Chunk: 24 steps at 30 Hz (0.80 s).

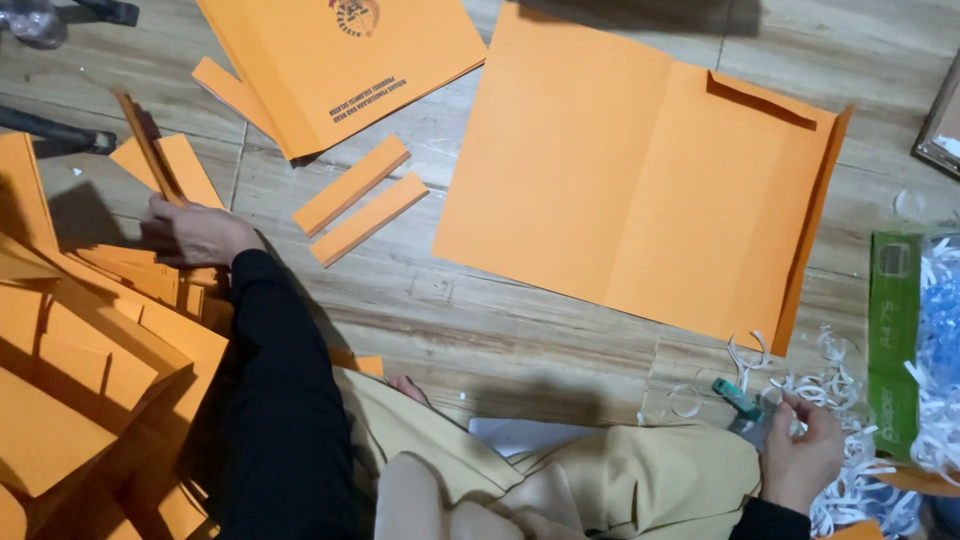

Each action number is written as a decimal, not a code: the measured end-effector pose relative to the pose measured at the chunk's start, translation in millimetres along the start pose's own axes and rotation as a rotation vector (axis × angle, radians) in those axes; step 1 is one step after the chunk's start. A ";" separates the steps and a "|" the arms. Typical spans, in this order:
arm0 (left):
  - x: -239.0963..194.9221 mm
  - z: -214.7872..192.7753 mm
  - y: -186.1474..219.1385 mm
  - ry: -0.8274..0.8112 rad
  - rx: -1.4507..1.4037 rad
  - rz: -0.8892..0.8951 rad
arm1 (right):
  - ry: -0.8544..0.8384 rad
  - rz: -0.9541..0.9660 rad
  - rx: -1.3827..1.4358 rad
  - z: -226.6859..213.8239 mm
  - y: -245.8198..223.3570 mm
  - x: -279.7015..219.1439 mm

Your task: Assemble orange paper folders by applying adhesive strips and folding edges

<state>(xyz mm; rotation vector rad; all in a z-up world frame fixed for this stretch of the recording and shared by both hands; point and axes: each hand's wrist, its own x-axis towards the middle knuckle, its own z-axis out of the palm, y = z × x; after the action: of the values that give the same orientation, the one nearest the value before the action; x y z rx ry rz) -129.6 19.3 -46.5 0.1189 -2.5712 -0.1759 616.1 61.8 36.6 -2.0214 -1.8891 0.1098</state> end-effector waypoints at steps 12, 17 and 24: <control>-2.5 -31.5 69.5 -0.313 -0.413 0.144 | -0.073 0.017 -0.033 3.0 7.1 1.8; -1.0 32.8 75.5 -0.360 -0.429 0.190 | -0.115 0.118 0.035 9.1 10.4 2.4; -3.3 -4.2 72.2 -0.126 -1.185 -0.275 | -0.120 0.129 0.105 7.0 2.4 6.4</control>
<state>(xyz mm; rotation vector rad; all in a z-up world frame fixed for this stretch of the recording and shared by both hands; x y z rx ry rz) -128.1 90.6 -33.9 0.0056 -2.1359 -1.7588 616.9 69.4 30.6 -2.1051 -1.7804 0.3637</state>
